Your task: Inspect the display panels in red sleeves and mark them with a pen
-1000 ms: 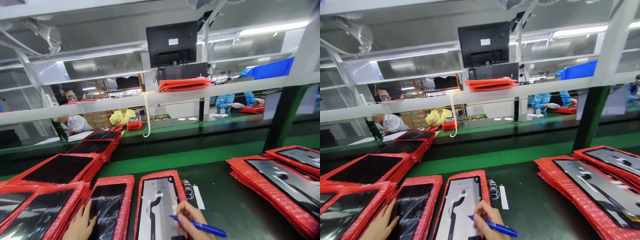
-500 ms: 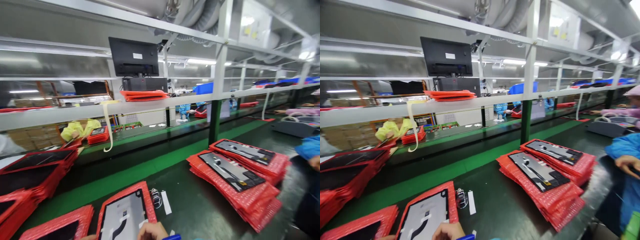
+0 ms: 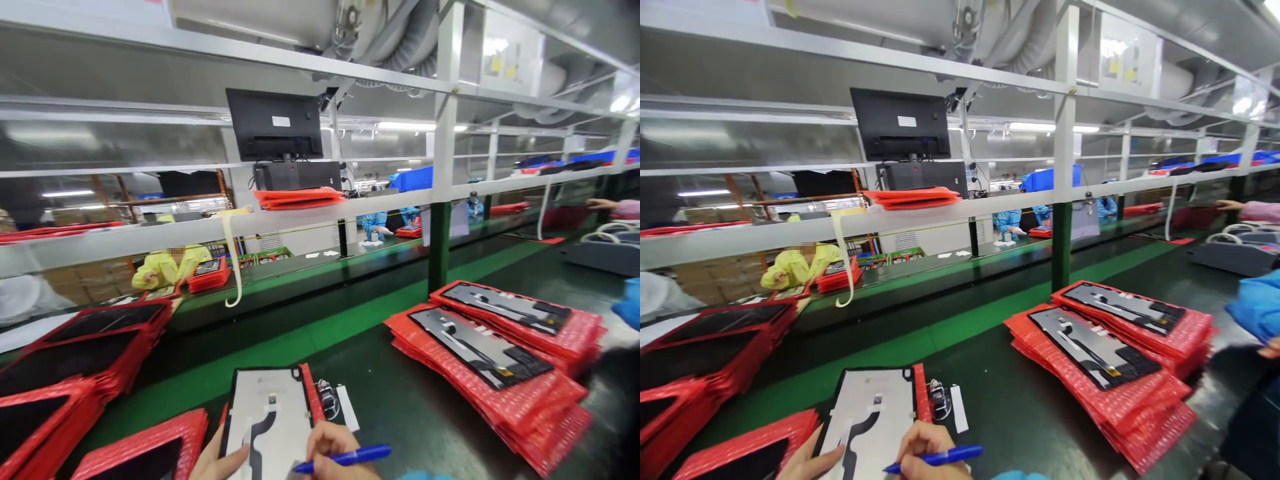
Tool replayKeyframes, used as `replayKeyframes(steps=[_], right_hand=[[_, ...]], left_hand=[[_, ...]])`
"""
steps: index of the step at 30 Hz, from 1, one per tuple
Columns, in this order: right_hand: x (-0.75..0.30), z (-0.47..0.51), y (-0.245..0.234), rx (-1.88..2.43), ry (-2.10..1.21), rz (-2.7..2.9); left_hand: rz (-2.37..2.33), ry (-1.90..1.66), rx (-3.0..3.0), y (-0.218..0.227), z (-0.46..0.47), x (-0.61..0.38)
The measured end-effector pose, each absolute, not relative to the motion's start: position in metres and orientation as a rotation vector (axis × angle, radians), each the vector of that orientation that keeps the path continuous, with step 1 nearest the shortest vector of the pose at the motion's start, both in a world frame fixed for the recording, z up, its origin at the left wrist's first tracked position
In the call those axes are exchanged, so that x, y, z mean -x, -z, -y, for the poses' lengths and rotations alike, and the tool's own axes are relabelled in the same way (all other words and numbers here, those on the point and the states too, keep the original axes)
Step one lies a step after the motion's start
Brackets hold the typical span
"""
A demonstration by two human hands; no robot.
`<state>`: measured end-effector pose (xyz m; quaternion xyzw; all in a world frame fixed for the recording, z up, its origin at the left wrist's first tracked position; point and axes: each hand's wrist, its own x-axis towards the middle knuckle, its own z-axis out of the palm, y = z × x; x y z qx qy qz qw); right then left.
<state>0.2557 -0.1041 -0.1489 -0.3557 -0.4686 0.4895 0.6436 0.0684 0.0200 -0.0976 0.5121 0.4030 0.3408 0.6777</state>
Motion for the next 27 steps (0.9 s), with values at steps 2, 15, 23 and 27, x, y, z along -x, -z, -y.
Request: replayKeyframes(steps=[2,15,23,27], right_hand=[[-0.257,0.112,0.13,0.791,-1.084,1.082],[-0.216,0.125,0.017,0.651,-0.067,1.318],[-0.21,0.129,0.022,0.846,0.034,1.229],[-0.207,0.13,0.02,0.971,0.171,1.189]], left_hand=[[-0.873,-0.939,-1.174,0.077,-0.01,-0.068],[-0.847,-1.351,-1.114,-0.017,0.054,-0.045],[-0.874,-1.396,-1.076,-0.013,0.053,-0.043],[-0.87,-1.37,-0.965,-0.014,0.05,-0.041]])
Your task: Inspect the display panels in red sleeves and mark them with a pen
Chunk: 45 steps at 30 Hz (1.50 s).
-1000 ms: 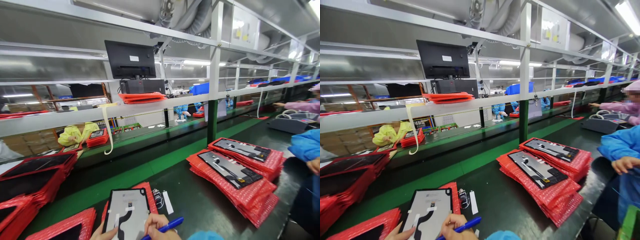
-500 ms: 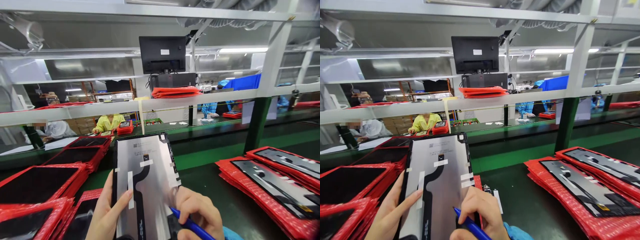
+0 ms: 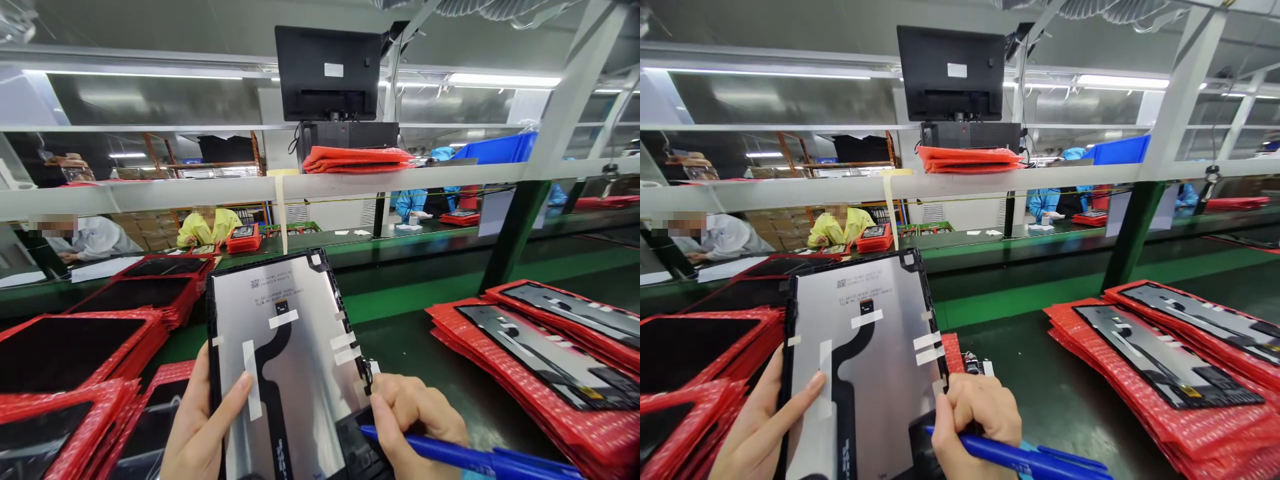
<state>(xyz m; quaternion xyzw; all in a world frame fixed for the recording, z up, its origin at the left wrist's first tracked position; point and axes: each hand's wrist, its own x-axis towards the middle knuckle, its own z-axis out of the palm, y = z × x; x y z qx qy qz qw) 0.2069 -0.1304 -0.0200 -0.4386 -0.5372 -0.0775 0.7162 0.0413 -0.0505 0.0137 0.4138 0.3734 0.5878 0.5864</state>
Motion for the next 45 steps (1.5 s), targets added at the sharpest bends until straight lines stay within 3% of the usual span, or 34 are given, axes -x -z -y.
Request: replayKeyframes(steps=[18,26,33,45], right_hand=[[-0.207,0.12,0.023,0.963,0.241,1.44],[-0.223,0.119,0.024,0.677,-0.235,1.108],[-0.249,0.126,0.01,0.973,-0.237,1.049],[-0.243,0.123,0.002,0.982,-0.827,1.14]], left_hand=[[-0.936,-1.372,-0.858,-0.021,0.054,-0.047],[-0.999,-1.384,-0.804,-0.017,0.043,-0.041],[-1.029,-1.406,-0.841,-0.016,0.041,-0.035],[-0.998,-1.355,-1.036,-0.023,0.042,-0.037]])
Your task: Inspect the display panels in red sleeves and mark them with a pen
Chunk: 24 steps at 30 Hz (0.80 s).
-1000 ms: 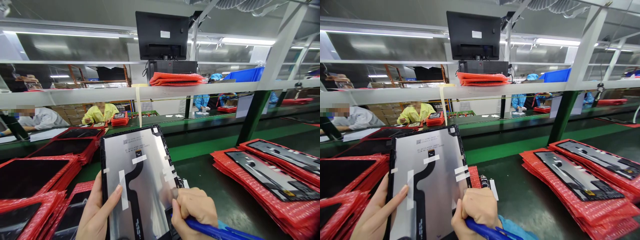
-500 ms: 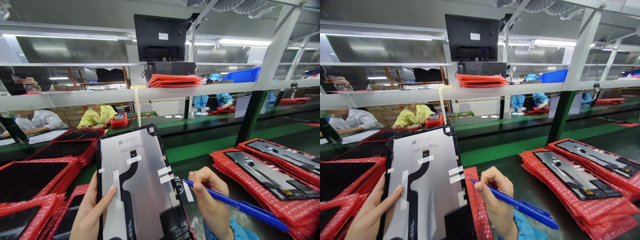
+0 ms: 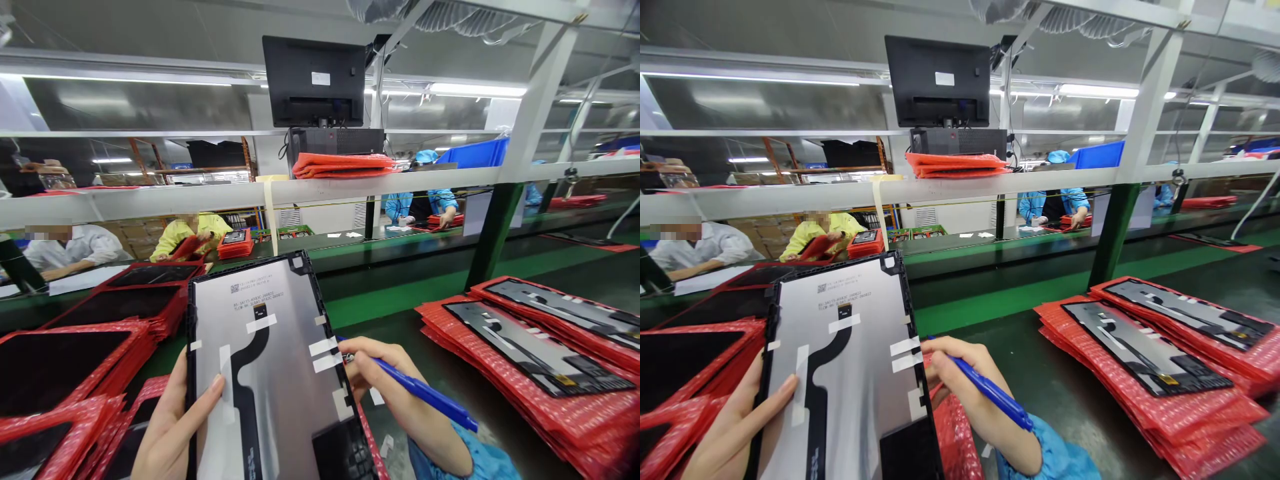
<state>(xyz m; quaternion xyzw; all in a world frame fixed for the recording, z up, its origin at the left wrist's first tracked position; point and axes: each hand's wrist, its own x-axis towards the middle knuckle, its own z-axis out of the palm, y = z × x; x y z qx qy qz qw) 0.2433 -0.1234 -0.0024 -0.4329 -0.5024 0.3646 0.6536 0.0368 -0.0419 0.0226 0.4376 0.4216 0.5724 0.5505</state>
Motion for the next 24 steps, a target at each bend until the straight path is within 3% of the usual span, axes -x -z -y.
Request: replayKeyframes(steps=[10,19,24], right_hand=[[-0.245,0.126,0.012,0.995,-0.838,1.267],[-0.233,0.127,-0.003,1.192,-0.44,1.212],[-0.231,0.125,-0.001,1.207,-0.483,1.107]], left_hand=[[-1.006,-1.385,-0.96,-0.02,0.043,-0.036],[-1.002,-1.394,-0.981,-0.02,0.059,-0.047],[-0.984,-1.409,-1.032,-0.024,0.064,-0.05]])
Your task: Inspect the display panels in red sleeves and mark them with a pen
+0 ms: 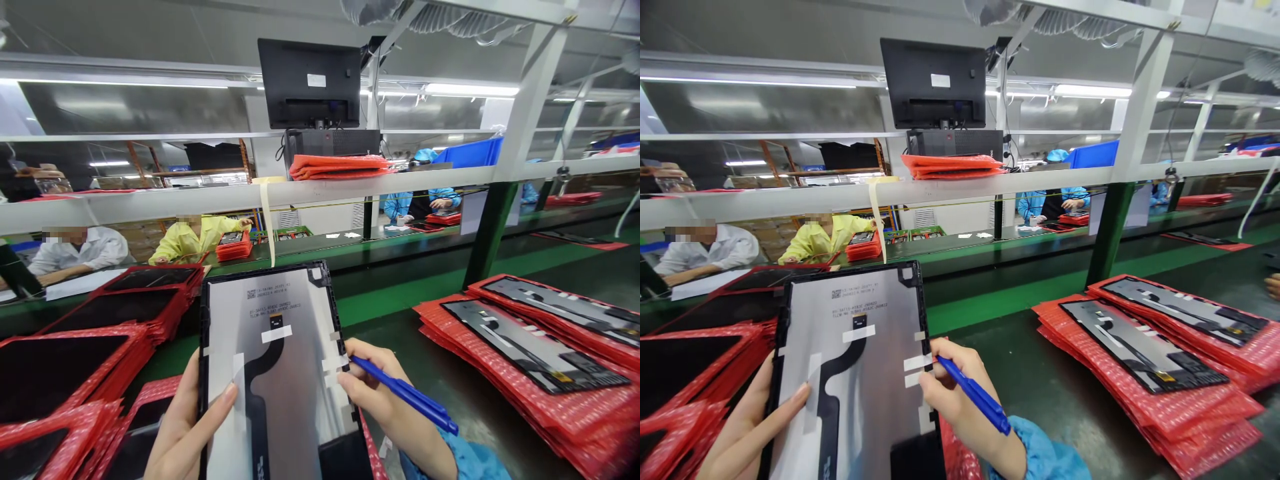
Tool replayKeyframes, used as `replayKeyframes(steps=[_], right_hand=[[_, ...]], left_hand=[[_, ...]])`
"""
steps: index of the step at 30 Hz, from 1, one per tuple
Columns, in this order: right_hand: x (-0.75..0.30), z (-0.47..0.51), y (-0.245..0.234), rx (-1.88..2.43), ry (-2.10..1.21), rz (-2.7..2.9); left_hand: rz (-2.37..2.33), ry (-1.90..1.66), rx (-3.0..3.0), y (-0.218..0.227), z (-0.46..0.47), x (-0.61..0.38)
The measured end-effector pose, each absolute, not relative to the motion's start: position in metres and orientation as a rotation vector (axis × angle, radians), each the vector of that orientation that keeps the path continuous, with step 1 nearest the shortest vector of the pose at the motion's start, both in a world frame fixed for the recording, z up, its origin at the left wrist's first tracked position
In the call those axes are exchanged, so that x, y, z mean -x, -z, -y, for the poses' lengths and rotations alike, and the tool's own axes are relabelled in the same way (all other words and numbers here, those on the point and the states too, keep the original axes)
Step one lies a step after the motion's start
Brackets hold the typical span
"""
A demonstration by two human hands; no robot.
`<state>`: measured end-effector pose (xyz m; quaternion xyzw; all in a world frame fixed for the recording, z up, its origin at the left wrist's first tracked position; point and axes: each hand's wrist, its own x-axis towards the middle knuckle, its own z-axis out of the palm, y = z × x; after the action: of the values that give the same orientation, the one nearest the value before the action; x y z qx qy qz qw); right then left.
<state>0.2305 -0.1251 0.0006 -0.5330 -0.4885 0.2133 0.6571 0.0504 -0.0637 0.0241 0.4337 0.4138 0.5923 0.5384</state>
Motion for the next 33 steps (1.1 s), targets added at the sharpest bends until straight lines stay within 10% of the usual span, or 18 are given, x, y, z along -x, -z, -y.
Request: replayKeyframes(steps=[14,33], right_hand=[[-0.241,0.114,0.016,0.797,-1.127,0.757],[-0.242,0.108,-0.003,1.368,-0.583,1.219]], left_hand=[[-0.942,-1.337,-0.978,-0.024,0.046,-0.049],[-0.787,-1.28,-1.053,-0.008,0.04,-0.053]])
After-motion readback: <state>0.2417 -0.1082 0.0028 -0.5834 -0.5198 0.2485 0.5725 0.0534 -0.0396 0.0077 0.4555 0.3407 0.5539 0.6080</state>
